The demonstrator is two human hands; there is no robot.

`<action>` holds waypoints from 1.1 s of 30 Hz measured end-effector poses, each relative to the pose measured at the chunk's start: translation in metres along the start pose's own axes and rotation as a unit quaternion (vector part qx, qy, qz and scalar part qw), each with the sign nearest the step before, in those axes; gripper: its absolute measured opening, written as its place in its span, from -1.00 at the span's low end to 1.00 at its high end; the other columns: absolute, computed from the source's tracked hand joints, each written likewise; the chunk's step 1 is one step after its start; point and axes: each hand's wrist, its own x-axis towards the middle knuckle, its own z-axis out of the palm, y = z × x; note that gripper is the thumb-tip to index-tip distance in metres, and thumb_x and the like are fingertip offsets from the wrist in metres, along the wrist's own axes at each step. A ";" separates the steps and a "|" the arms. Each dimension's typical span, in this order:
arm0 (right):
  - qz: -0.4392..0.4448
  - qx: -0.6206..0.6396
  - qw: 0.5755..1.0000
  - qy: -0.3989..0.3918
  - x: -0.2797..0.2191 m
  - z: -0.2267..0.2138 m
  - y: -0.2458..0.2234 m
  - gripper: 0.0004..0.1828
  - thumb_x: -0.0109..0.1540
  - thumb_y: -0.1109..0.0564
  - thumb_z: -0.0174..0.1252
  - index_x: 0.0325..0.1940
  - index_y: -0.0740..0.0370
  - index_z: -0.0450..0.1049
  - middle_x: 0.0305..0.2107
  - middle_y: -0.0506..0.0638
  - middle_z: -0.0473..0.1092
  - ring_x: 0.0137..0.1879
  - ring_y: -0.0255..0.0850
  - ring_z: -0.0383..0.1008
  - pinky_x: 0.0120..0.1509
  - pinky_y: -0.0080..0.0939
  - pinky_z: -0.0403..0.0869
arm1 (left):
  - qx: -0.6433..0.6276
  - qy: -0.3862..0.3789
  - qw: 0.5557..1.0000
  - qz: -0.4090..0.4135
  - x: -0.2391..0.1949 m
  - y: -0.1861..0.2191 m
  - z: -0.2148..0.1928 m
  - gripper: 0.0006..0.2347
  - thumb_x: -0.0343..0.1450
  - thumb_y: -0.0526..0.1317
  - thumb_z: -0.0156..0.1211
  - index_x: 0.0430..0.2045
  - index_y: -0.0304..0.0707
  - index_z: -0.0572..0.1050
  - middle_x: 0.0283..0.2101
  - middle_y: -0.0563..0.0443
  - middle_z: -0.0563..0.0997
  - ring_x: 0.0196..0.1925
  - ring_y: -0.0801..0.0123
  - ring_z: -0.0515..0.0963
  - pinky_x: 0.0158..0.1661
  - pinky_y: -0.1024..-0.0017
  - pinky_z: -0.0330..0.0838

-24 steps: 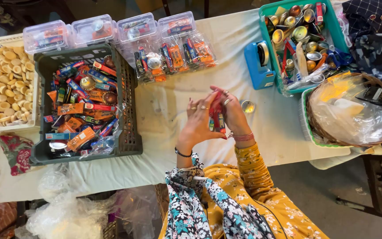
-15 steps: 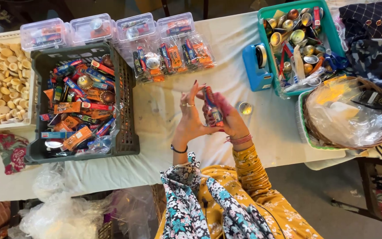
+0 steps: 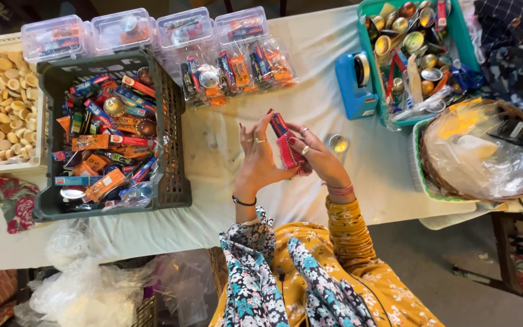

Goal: The person sits at a table and picks up small rectangular boxes and a metal cup from a crate. They place these items into a clear plastic bag, seal it, and set it aside. The person then picks up a small red cloth and wipes the boxes and the metal cup before placing them back on the table.

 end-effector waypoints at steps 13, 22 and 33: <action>-0.025 -0.039 0.999 -0.011 0.008 -0.005 0.013 -0.52 0.43 0.16 -0.14 0.45 0.26 0.22 -0.12 0.07 0.51 -0.04 -0.30 0.54 0.10 -0.33 0.52 | -0.005 0.006 1.000 -0.012 0.002 -0.002 -0.005 0.24 -0.07 0.07 0.64 0.44 -0.27 -0.18 0.51 -0.30 0.02 0.56 -0.13 0.04 0.44 -0.17 -0.31; -0.092 0.112 0.988 0.059 0.013 -0.009 0.020 -0.61 0.46 0.12 -0.09 0.33 0.37 0.30 0.05 0.00 0.47 0.09 -0.39 0.54 0.22 -0.38 0.54 | 0.039 -0.051 0.998 0.011 0.000 -0.001 0.017 0.20 0.02 0.03 0.63 0.49 -0.27 -0.16 0.54 -0.22 0.03 0.57 -0.03 0.07 0.48 -0.21 -0.29; -0.073 0.158 0.983 0.063 0.020 -0.009 0.024 -0.59 0.39 0.08 0.05 0.26 0.35 0.31 -0.14 0.04 0.52 -0.15 -0.27 0.59 -0.10 -0.29 0.60 | -0.047 -0.031 0.998 0.023 0.001 -0.002 0.013 0.17 0.01 0.13 0.69 0.43 -0.24 -0.06 0.51 -0.17 0.10 0.54 -0.01 0.09 0.49 -0.18 -0.27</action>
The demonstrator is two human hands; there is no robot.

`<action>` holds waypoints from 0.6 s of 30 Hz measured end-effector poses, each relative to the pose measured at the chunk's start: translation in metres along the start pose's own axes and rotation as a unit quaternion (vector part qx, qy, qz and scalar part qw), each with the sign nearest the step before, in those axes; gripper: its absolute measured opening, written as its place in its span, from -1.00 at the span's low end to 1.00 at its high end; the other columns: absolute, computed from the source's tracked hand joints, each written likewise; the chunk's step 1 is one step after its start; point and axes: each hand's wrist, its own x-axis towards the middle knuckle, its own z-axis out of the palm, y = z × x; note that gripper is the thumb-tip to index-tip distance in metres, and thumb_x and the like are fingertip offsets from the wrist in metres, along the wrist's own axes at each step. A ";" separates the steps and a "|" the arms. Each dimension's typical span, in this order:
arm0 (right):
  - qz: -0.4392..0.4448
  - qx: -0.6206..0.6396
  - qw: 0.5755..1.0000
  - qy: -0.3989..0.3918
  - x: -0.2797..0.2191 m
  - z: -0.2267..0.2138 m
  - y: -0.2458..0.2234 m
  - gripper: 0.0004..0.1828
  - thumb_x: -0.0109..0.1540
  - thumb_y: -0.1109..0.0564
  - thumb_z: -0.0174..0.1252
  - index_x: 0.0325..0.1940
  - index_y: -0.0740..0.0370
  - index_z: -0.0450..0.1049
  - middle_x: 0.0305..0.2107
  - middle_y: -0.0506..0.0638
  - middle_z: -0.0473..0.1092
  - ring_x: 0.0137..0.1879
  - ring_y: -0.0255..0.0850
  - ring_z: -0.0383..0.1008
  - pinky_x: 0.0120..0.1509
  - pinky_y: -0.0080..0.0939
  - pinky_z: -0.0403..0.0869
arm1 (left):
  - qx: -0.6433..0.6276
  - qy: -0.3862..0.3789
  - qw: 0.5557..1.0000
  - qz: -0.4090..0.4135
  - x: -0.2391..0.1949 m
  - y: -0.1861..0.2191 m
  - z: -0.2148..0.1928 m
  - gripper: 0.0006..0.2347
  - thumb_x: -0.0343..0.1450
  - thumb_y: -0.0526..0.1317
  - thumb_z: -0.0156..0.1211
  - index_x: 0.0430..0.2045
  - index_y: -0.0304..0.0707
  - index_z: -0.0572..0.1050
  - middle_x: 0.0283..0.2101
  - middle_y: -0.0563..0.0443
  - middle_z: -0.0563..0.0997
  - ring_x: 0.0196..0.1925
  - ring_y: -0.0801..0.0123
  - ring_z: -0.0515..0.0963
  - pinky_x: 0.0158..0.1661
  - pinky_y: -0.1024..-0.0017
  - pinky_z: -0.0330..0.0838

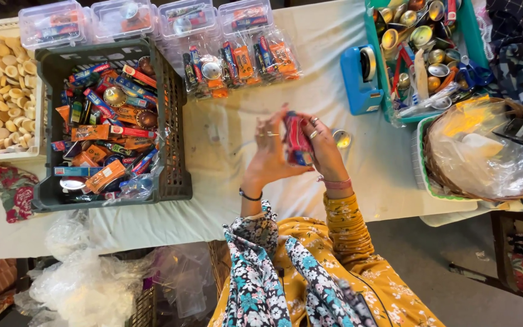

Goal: The person sits at a table and picks up small rectangular boxes and a metal cup from a crate. They place these items into a clear plastic bag, seal it, and set it aside. The person then picks up a small red cloth and wipes the boxes and the metal cup before placing them back on the table.

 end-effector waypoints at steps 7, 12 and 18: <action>0.041 -0.225 0.974 0.003 0.005 0.007 -0.001 -0.54 0.34 0.27 0.09 0.32 0.24 0.24 -0.16 0.04 0.50 -0.12 -0.35 0.53 -0.09 -0.34 0.54 | 0.088 0.005 0.995 -0.036 -0.007 -0.005 -0.001 0.19 -0.05 0.11 0.67 0.42 -0.24 -0.06 0.51 -0.16 0.15 0.51 0.02 0.19 0.45 -0.19 -0.28; 0.000 -0.037 0.999 0.036 0.022 0.006 0.000 -0.61 0.39 0.13 -0.04 0.27 0.37 0.29 -0.16 0.02 0.52 -0.21 -0.27 0.58 -0.19 -0.25 0.58 | 0.047 0.007 0.999 -0.009 0.000 -0.010 0.006 0.22 -0.05 0.11 0.72 0.42 -0.26 -0.08 0.48 -0.18 0.13 0.48 -0.07 0.15 0.45 -0.20 -0.32; 0.056 -0.230 0.971 0.011 0.021 0.000 0.019 -0.51 0.35 0.24 0.10 0.36 0.31 0.22 -0.15 0.09 0.52 -0.13 -0.34 0.53 -0.08 -0.34 0.52 | 0.035 0.046 0.996 -0.065 -0.007 -0.039 0.001 0.26 -0.13 0.12 0.69 0.41 -0.28 -0.10 0.47 -0.23 0.13 0.50 -0.07 0.15 0.41 -0.12 -0.22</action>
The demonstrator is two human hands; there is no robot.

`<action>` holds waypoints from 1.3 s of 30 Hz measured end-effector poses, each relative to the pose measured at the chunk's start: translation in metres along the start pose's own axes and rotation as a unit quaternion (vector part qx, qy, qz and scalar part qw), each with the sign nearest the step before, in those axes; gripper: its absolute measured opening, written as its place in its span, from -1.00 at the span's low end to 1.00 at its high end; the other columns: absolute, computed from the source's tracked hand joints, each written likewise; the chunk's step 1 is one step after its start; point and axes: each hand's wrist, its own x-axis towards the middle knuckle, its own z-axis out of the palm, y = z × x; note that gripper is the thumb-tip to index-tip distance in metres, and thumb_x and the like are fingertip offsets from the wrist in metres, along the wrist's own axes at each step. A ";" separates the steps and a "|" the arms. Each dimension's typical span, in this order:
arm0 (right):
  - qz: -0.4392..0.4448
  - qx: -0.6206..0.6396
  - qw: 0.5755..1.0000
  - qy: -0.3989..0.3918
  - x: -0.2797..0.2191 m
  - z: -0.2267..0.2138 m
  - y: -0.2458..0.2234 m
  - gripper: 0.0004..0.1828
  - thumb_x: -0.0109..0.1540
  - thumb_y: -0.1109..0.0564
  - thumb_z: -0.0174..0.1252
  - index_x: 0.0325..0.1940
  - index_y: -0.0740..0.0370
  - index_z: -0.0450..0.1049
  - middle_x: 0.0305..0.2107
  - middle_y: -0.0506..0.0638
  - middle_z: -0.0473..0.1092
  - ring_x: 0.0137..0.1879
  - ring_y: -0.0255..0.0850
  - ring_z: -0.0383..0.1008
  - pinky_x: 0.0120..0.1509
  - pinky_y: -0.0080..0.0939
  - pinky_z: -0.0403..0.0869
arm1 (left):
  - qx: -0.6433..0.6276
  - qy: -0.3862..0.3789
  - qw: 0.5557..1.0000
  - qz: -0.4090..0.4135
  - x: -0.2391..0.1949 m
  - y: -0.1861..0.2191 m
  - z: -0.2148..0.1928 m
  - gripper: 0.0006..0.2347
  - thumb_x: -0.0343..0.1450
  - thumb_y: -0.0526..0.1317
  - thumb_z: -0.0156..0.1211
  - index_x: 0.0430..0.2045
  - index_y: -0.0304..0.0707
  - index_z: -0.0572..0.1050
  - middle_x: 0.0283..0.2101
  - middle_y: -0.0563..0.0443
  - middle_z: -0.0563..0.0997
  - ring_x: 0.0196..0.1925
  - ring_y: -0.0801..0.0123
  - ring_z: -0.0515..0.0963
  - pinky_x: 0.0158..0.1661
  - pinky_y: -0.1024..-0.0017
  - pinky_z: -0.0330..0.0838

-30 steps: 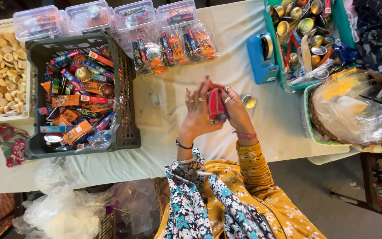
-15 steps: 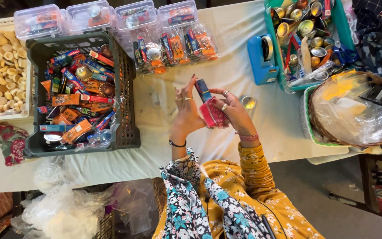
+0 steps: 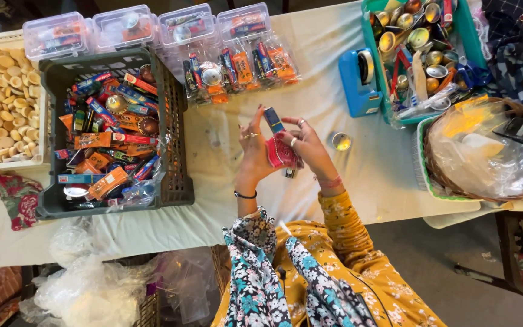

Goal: The person sits at a table and picks up small rectangular boxes and a metal cup from a crate. They place these items into a clear plastic bag, seal it, and set it aside. The person then picks up a small red cloth and wipes the boxes and the metal cup before placing them back on the table.

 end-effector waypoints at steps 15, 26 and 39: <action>-0.323 -0.029 0.915 0.240 -0.011 0.038 -0.022 -0.65 0.28 0.41 0.17 0.05 0.26 0.21 0.07 0.07 0.38 -0.22 -0.41 0.37 -0.17 -0.44 0.42 | -0.260 -0.017 0.963 -0.067 -0.002 -0.010 -0.016 0.00 0.11 -0.06 0.67 0.43 -0.21 0.10 0.39 -0.07 0.32 0.38 0.19 0.42 0.38 0.16 0.26; -0.322 0.011 0.946 0.020 -0.033 0.044 -0.019 -0.76 0.44 0.29 -0.02 0.19 0.31 0.38 0.20 0.07 0.40 0.18 -0.33 0.45 0.24 -0.35 0.47 | -0.601 -0.010 0.788 -0.129 -0.001 -0.025 0.014 -0.14 0.32 0.16 0.42 0.43 -0.32 0.12 0.38 -0.07 0.35 0.45 0.29 0.33 0.43 0.27 0.22; -0.324 -0.094 0.933 0.126 -0.017 0.025 -0.015 -0.73 0.40 0.43 0.02 0.17 0.34 0.46 0.15 0.11 0.47 0.21 -0.22 0.52 0.31 -0.24 0.51 | -0.532 -0.089 0.821 -0.188 0.000 -0.015 0.024 -0.26 0.36 -0.02 0.38 0.40 -0.23 0.11 0.13 -0.02 0.45 0.15 0.34 0.44 0.17 0.29 0.38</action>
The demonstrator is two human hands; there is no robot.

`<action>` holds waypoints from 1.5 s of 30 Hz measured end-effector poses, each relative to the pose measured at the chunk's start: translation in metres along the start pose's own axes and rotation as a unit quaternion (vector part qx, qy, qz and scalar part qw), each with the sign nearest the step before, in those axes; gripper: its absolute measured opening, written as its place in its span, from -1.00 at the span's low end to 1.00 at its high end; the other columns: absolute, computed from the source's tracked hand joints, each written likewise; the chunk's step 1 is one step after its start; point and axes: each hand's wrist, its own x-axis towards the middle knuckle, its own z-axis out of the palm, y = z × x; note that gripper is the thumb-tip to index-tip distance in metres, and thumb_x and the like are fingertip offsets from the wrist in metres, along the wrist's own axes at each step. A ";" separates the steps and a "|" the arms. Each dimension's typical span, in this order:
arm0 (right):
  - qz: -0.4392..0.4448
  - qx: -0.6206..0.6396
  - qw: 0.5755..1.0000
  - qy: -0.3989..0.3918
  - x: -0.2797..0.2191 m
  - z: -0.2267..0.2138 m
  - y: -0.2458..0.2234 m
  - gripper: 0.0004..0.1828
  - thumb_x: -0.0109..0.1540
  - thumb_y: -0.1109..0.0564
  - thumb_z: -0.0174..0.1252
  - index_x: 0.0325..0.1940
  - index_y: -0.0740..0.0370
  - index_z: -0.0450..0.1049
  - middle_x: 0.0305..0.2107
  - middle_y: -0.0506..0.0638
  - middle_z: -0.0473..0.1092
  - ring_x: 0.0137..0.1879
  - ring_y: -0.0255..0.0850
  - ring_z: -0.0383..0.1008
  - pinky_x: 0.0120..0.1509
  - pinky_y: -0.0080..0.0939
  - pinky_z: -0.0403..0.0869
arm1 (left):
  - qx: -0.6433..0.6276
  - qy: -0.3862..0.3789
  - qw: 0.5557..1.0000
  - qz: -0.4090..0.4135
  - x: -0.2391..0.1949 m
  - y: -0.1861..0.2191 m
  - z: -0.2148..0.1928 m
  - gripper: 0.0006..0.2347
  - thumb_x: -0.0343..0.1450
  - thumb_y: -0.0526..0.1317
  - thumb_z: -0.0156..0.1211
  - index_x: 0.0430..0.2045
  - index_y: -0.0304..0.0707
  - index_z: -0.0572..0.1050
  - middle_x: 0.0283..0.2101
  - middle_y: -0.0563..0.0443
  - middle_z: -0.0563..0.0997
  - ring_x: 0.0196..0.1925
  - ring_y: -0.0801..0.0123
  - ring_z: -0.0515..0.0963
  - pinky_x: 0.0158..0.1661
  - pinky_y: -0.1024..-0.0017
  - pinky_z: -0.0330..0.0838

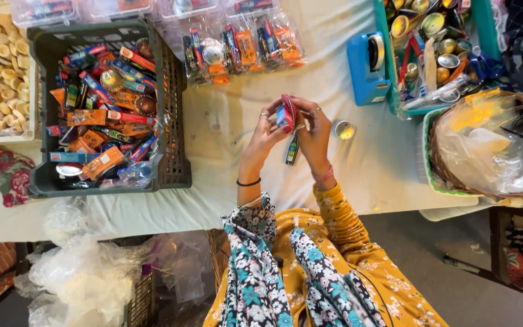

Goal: The person sits at a table and picks up small rectangular boxes and a metal cup from a crate. They place these items into a clear plastic bag, seal it, and set it aside. The person then picks up a small red cloth and wipes the boxes and the metal cup before placing them back on the table.

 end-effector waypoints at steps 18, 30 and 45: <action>-0.078 -0.106 0.989 -0.061 -0.010 0.008 -0.022 -0.45 0.24 0.42 0.10 0.34 0.31 0.35 0.22 0.21 0.43 0.38 0.01 0.43 0.51 -0.11 0.34 | -0.055 0.043 0.997 -0.020 -0.008 -0.009 -0.011 -0.44 0.48 0.19 0.04 0.28 -0.17 0.30 0.19 0.06 0.50 0.17 0.38 0.53 0.18 0.33 0.37; -0.075 -0.149 0.982 -0.091 -0.008 0.000 -0.024 -0.51 0.38 0.31 0.19 0.39 0.22 0.29 0.23 0.13 0.42 0.34 -0.03 0.48 0.47 -0.14 0.42 | 0.200 0.065 0.976 -0.057 -0.023 0.019 0.004 -0.36 0.55 0.26 -0.13 0.28 -0.40 0.35 0.24 -0.19 0.54 0.34 0.28 0.45 0.35 0.29 0.26; -0.077 -0.177 0.980 -0.057 -0.026 0.007 -0.033 -0.42 0.38 0.35 0.04 0.50 0.27 0.19 0.28 0.20 0.36 0.38 -0.02 0.42 0.51 -0.14 0.38 | -0.042 0.033 0.993 -0.101 -0.017 0.000 0.026 -0.43 0.59 0.17 -0.04 0.39 -0.22 0.21 0.10 -0.11 0.38 0.09 0.32 0.38 0.01 0.32 0.44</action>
